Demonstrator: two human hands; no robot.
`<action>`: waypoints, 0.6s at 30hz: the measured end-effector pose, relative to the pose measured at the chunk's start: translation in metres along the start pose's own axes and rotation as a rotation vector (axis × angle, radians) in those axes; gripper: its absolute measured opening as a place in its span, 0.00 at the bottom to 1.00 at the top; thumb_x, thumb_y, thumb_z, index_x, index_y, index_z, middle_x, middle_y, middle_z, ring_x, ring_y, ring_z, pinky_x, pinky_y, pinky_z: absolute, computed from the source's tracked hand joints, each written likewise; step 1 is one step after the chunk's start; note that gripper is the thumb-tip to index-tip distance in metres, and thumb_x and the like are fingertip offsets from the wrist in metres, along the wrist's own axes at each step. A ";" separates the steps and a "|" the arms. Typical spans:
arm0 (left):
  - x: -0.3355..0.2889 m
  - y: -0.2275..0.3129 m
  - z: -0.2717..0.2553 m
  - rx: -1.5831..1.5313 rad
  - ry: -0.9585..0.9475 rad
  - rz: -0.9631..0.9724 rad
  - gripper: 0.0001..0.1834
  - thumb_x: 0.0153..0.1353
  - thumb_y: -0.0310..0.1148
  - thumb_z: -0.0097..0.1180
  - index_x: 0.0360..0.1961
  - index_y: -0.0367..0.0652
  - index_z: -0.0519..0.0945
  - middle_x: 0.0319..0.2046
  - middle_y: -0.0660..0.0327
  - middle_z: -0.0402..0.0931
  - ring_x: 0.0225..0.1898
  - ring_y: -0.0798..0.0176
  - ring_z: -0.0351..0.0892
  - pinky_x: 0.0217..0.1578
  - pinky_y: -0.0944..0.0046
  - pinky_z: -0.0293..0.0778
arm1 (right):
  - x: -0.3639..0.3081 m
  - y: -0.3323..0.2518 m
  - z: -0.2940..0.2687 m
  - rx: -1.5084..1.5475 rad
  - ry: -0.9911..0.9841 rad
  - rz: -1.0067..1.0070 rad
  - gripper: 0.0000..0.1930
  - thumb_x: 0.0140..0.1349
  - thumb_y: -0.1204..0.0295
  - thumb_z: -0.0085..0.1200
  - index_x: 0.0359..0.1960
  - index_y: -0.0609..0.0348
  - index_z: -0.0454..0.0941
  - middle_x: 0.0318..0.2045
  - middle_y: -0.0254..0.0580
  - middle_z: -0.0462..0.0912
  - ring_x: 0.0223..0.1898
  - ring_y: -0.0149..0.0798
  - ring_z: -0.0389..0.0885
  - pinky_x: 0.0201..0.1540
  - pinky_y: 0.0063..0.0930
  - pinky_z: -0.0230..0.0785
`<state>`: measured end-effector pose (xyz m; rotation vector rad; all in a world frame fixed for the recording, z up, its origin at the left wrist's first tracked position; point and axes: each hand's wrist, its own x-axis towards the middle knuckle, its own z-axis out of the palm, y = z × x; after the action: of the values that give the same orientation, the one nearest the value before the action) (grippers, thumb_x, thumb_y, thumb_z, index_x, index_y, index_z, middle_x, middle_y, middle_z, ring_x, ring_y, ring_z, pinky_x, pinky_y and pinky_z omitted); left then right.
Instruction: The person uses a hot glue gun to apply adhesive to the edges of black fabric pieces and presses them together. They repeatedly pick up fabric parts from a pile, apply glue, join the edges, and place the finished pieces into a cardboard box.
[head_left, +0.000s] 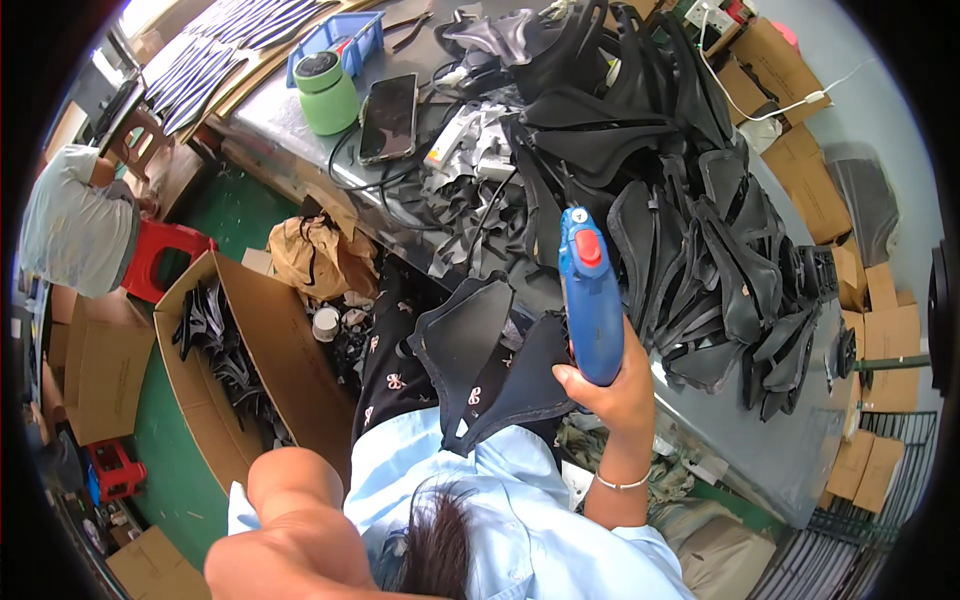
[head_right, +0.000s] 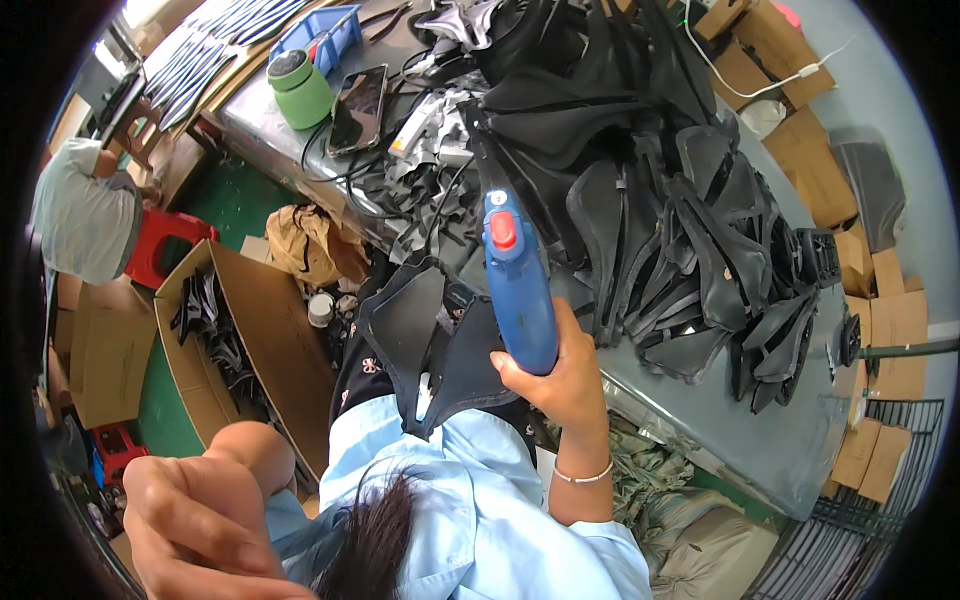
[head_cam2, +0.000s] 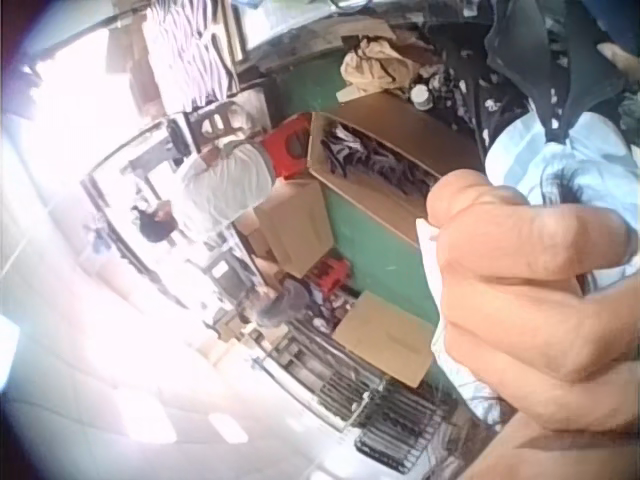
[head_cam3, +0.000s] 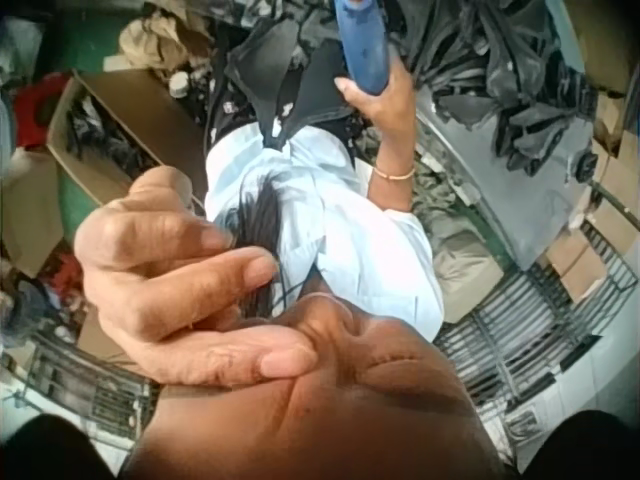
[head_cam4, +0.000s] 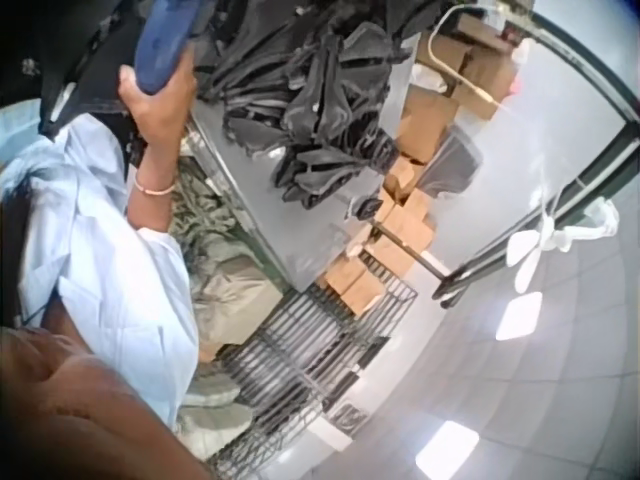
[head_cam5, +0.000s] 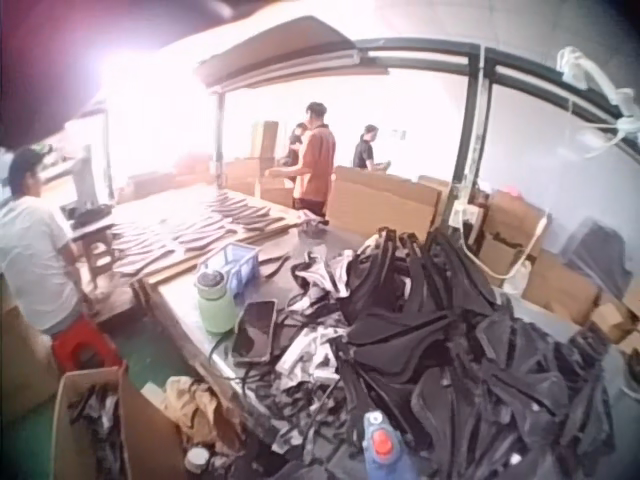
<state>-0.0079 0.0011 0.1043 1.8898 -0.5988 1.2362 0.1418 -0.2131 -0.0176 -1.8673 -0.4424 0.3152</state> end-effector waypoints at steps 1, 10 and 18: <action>0.003 -0.001 0.005 0.024 -0.059 -0.022 0.08 0.47 0.22 0.62 0.17 0.49 0.81 0.22 0.74 0.81 0.21 0.80 0.75 0.29 0.81 0.61 | 0.000 0.001 0.000 0.000 0.005 -0.006 0.22 0.41 0.69 0.65 0.39 0.62 0.71 0.25 0.36 0.76 0.26 0.28 0.73 0.32 0.23 0.67; 0.028 -0.013 0.013 -0.124 -0.329 0.048 0.18 0.49 0.42 0.65 0.44 0.68 0.82 0.39 0.75 0.72 0.39 0.69 0.64 0.19 0.72 0.58 | 0.000 0.007 -0.003 -0.024 0.011 -0.010 0.23 0.41 0.68 0.66 0.39 0.62 0.71 0.25 0.36 0.76 0.26 0.29 0.73 0.33 0.24 0.67; 0.032 -0.025 0.001 -0.457 -0.463 -0.115 0.19 0.45 0.40 0.67 0.42 0.68 0.83 0.34 0.74 0.74 0.32 0.69 0.66 0.19 0.75 0.59 | 0.003 0.003 -0.001 -0.013 -0.024 0.010 0.23 0.42 0.68 0.66 0.39 0.63 0.70 0.24 0.38 0.77 0.26 0.30 0.74 0.33 0.25 0.68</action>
<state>0.0237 0.0159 0.1242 1.7810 -0.9129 0.5210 0.1453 -0.2136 -0.0200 -1.8806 -0.4528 0.3426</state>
